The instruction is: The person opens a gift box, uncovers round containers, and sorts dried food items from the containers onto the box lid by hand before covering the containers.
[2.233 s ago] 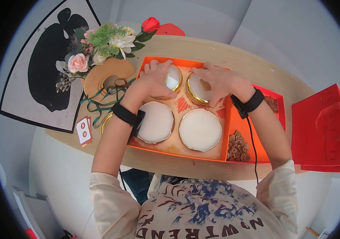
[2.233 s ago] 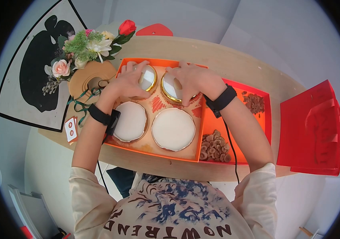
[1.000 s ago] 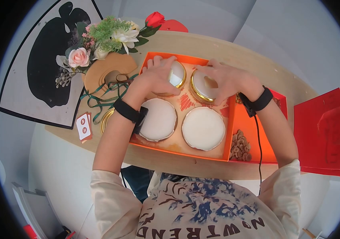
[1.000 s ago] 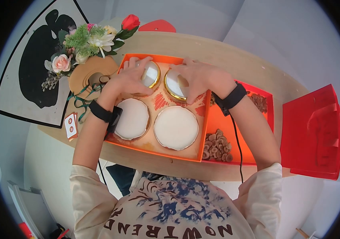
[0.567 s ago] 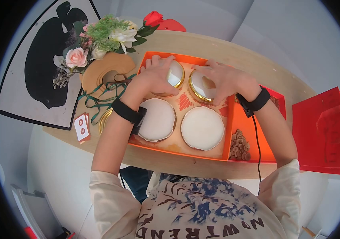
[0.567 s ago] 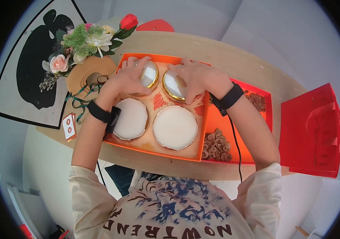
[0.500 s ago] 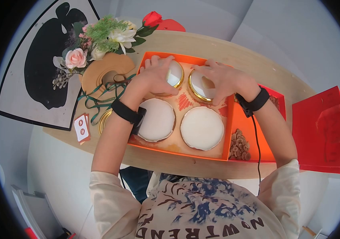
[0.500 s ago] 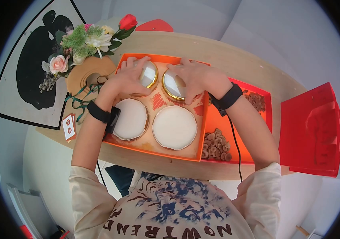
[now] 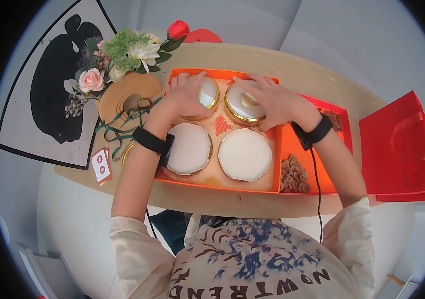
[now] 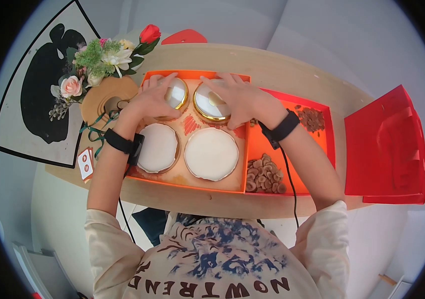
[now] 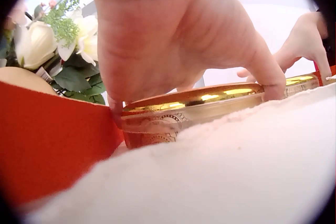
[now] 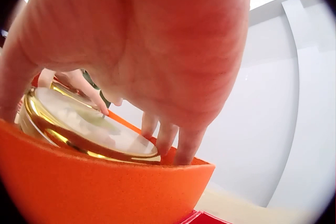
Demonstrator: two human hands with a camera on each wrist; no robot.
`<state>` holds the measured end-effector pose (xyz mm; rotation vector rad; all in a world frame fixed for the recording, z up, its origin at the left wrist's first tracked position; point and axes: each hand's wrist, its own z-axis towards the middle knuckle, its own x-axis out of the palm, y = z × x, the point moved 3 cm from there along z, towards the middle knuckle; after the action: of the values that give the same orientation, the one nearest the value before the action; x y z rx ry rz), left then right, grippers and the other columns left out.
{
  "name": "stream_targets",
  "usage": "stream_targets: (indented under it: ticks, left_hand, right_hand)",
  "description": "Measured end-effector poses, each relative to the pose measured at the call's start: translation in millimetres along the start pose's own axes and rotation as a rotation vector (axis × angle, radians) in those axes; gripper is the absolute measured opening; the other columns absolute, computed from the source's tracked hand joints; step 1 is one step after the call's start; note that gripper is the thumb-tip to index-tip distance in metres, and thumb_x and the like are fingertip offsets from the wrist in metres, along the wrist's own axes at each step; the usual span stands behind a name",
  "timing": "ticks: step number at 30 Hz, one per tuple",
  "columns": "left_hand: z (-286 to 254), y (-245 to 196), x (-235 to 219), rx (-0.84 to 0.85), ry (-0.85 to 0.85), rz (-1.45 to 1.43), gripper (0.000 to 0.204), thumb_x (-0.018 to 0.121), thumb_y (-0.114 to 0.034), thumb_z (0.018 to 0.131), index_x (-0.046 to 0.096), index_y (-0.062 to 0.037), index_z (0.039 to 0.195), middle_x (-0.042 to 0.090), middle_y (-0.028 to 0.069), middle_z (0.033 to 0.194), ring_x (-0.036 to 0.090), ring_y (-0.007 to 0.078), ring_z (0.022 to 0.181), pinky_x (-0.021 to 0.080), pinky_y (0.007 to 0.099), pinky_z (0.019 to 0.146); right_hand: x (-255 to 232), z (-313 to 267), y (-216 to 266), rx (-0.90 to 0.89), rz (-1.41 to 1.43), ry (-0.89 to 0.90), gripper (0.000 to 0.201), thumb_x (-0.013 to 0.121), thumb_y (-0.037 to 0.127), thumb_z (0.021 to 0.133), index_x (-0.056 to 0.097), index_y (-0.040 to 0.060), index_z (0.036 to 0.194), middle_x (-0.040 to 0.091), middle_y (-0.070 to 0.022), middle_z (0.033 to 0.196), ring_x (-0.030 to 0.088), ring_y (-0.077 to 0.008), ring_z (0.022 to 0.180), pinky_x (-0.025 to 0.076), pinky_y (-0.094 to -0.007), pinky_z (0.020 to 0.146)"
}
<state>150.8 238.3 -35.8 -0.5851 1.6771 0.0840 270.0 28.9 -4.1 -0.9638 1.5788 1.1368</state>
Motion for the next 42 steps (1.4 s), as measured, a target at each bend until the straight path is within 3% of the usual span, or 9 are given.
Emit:
stream_targets:
  ticks: [6, 9, 15, 17, 21, 23, 26, 30, 42]
  left_hand:
    - [-16, -7, -7, 0.082, -0.167, 0.149, 0.117, 0.083, -0.05, 0.059, 0.029, -0.0201, 0.159, 0.029, 0.0244, 0.156, 0.028, 0.0418, 0.144, 0.03, 0.0494, 0.117]
    - [-41, -15, -23, 0.138, -0.219, 0.175, 0.102, 0.08, -0.048, 0.071, 0.036, -0.0152, 0.156, 0.034, 0.0245, 0.154, 0.033, 0.0405, 0.142, 0.033, 0.0477, 0.116]
    - [-112, -16, -49, 0.278, -0.279, -0.052, 0.076, 0.079, -0.022, 0.078, 0.048, -0.0118, 0.147, 0.049, 0.0166, 0.144, 0.048, 0.0371, 0.132, 0.04, 0.0416, 0.111]
    - [-143, -7, -51, 0.282, -0.417, -0.129, 0.067, 0.077, -0.018, 0.081, 0.052, -0.011, 0.142, 0.055, 0.0142, 0.139, 0.053, 0.0355, 0.127, 0.043, 0.0439, 0.107]
    - [-200, 45, -22, 0.009, -0.634, -0.337, 0.061, 0.077, -0.008, 0.08, 0.056, -0.0087, 0.137, 0.06, 0.0129, 0.135, 0.056, 0.0299, 0.122, 0.045, 0.0431, 0.101]
    - [-222, 70, 5, -0.295, -0.731, -0.382, 0.063, 0.078, -0.009, 0.079, 0.055, -0.0069, 0.137, 0.06, 0.0104, 0.134, 0.056, 0.0289, 0.122, 0.045, 0.0417, 0.1]
    - [-248, 102, 46, -0.446, -0.678, -0.326, 0.079, 0.082, -0.011, 0.074, 0.048, -0.0081, 0.145, 0.054, 0.0142, 0.141, 0.05, 0.0329, 0.13, 0.042, 0.0452, 0.106]
    - [-248, 104, 71, -0.339, -0.648, -0.257, 0.11, 0.088, -0.017, 0.065, 0.029, -0.0103, 0.157, 0.034, 0.0244, 0.155, 0.029, 0.0394, 0.146, 0.028, 0.0504, 0.119]
    - [-208, 112, 80, -0.217, -0.605, -0.289, 0.113, 0.091, -0.027, 0.061, 0.032, -0.0056, 0.154, 0.039, 0.0226, 0.151, 0.037, 0.0404, 0.142, 0.035, 0.0481, 0.114]
  right_hand:
    - [-14, -62, 1, -0.056, 0.08, -0.21, 0.108, 0.083, 0.017, 0.073, 0.021, 0.0226, 0.161, 0.032, -0.016, 0.157, 0.04, -0.0391, 0.139, 0.044, -0.0442, 0.109]
    - [-16, -107, 4, -0.012, 0.104, -0.221, 0.106, 0.083, 0.017, 0.073, 0.024, 0.0194, 0.16, 0.033, -0.0169, 0.155, 0.041, -0.0384, 0.137, 0.043, -0.0439, 0.11]
    - [3, -185, 25, 0.16, 0.268, -0.215, 0.091, 0.082, 0.015, 0.072, 0.041, 0.0108, 0.153, 0.05, -0.0189, 0.139, 0.049, -0.0387, 0.128, 0.044, -0.044, 0.106]
    - [18, -203, 28, 0.198, 0.313, -0.227, 0.086, 0.082, 0.014, 0.072, 0.044, 0.0102, 0.15, 0.051, -0.0185, 0.137, 0.051, -0.0383, 0.127, 0.045, -0.0437, 0.105]
    - [52, -229, 28, 0.307, 0.447, -0.264, 0.084, 0.084, 0.012, 0.069, 0.05, 0.007, 0.146, 0.052, -0.0199, 0.138, 0.051, -0.0388, 0.127, 0.044, -0.0431, 0.107]
    - [61, -231, 31, 0.349, 0.512, -0.297, 0.079, 0.083, 0.009, 0.07, 0.053, 0.0057, 0.143, 0.056, -0.0195, 0.135, 0.054, -0.0379, 0.125, 0.045, -0.0428, 0.106]
    - [74, -234, 22, 0.464, 0.569, -0.354, 0.076, 0.081, 0.006, 0.07, 0.053, 0.0044, 0.142, 0.06, -0.0185, 0.131, 0.057, -0.0365, 0.123, 0.045, -0.0422, 0.107]
    - [76, -229, 18, 0.466, 0.515, -0.403, 0.07, 0.08, 0.006, 0.074, 0.055, 0.0049, 0.14, 0.062, -0.0179, 0.127, 0.06, -0.0359, 0.116, 0.049, -0.0415, 0.101]
    - [77, -233, 20, 0.479, 0.465, -0.408, 0.065, 0.079, 0.006, 0.075, 0.058, 0.0047, 0.136, 0.063, -0.0183, 0.123, 0.061, -0.0362, 0.112, 0.051, -0.0416, 0.095]
